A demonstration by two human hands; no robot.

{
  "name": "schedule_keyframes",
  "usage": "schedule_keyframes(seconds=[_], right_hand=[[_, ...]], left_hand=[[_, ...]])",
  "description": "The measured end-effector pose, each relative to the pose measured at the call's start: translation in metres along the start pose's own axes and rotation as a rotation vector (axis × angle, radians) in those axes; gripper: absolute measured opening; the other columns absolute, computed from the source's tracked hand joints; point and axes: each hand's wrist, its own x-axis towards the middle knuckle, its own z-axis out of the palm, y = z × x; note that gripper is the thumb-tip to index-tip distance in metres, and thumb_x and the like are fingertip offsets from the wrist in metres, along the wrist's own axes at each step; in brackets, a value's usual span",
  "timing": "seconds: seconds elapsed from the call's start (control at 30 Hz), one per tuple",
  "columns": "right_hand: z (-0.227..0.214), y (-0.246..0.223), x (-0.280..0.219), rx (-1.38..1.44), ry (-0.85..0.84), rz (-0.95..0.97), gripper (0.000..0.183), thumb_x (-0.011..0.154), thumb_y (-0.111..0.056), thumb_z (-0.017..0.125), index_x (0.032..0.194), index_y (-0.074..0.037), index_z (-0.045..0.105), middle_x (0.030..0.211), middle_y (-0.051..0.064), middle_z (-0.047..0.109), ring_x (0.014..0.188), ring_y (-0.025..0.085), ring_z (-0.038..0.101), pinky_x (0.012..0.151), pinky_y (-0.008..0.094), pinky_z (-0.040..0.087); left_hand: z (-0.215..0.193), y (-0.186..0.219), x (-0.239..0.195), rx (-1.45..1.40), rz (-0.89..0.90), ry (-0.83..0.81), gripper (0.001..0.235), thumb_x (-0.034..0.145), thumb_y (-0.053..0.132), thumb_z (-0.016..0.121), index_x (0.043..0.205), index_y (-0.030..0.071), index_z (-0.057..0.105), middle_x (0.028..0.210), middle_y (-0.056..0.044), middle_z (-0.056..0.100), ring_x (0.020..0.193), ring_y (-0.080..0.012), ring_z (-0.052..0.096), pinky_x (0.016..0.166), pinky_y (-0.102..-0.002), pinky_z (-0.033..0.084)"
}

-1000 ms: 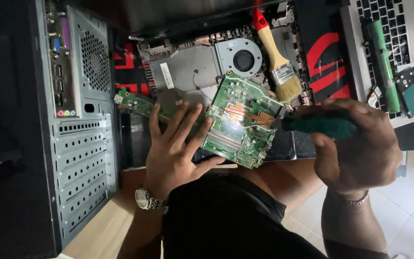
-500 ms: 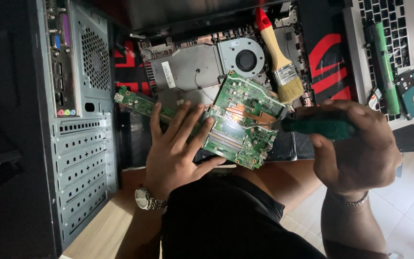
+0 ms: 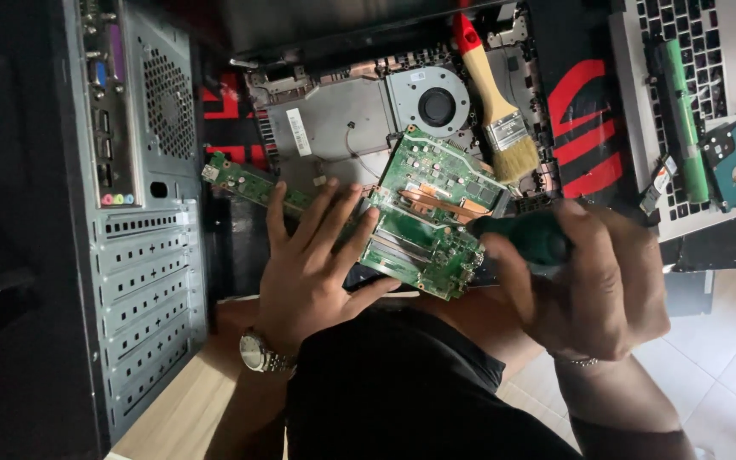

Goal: The person cleans a green circuit board by first using a green-handled tool to scrape or scrub the surface, then switching to a paintbrush to sweep away debris. The task is performed on the person's lap.

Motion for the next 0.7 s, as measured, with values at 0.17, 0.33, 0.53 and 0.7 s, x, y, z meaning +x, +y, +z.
schedule_keyframes(seconds=[0.17, 0.33, 0.53, 0.7], right_hand=[[-0.001, 0.021, 0.003, 0.274, -0.090, -0.057, 0.039, 0.100, -0.013, 0.078, 0.120, 0.015, 0.060, 0.104, 0.032, 0.071, 0.088, 0.042, 0.074, 0.074, 0.046, 0.066], [0.000, 0.034, 0.020, 0.530, -0.229, -0.135, 0.041, 0.108, -0.009, 0.062, 0.136, 0.015, 0.045, 0.125, 0.038, 0.068, 0.113, 0.047, 0.077, 0.089, 0.043, 0.071], [0.001, 0.025, 0.004, 0.141, -0.075, -0.052, 0.049, 0.102, -0.038, 0.075, 0.123, 0.006, 0.068, 0.105, 0.029, 0.067, 0.090, 0.038, 0.068, 0.073, 0.046, 0.057], [0.005, 0.034, 0.011, 0.746, -0.238, -0.104, 0.038, 0.105, -0.004, 0.065, 0.137, 0.008, 0.048, 0.121, 0.028, 0.067, 0.110, 0.044, 0.080, 0.087, 0.041, 0.076]], left_hand=[[0.005, -0.002, -0.004, 0.010, -0.005, 0.004, 0.095, 0.091, 0.066, 0.085, 0.154, 0.014, 0.038, 0.156, -0.017, 0.053, 0.144, -0.0397, 0.055, 0.121, -0.078, 0.022], [-0.002, 0.003, 0.004, -0.028, -0.003, 0.038, 0.084, 0.085, 0.060, 0.090, 0.141, 0.008, 0.056, 0.150, -0.018, 0.056, 0.139, -0.0402, 0.056, 0.118, -0.077, 0.024], [-0.001, 0.003, 0.002, -0.001, -0.004, 0.020, 0.080, 0.085, 0.062, 0.086, 0.136, 0.007, 0.060, 0.149, -0.019, 0.057, 0.139, -0.0399, 0.054, 0.118, -0.077, 0.022], [0.000, 0.002, 0.000, 0.000, -0.008, 0.001, 0.086, 0.087, 0.063, 0.085, 0.145, 0.010, 0.052, 0.155, -0.016, 0.051, 0.146, -0.0377, 0.049, 0.120, -0.077, 0.020]])
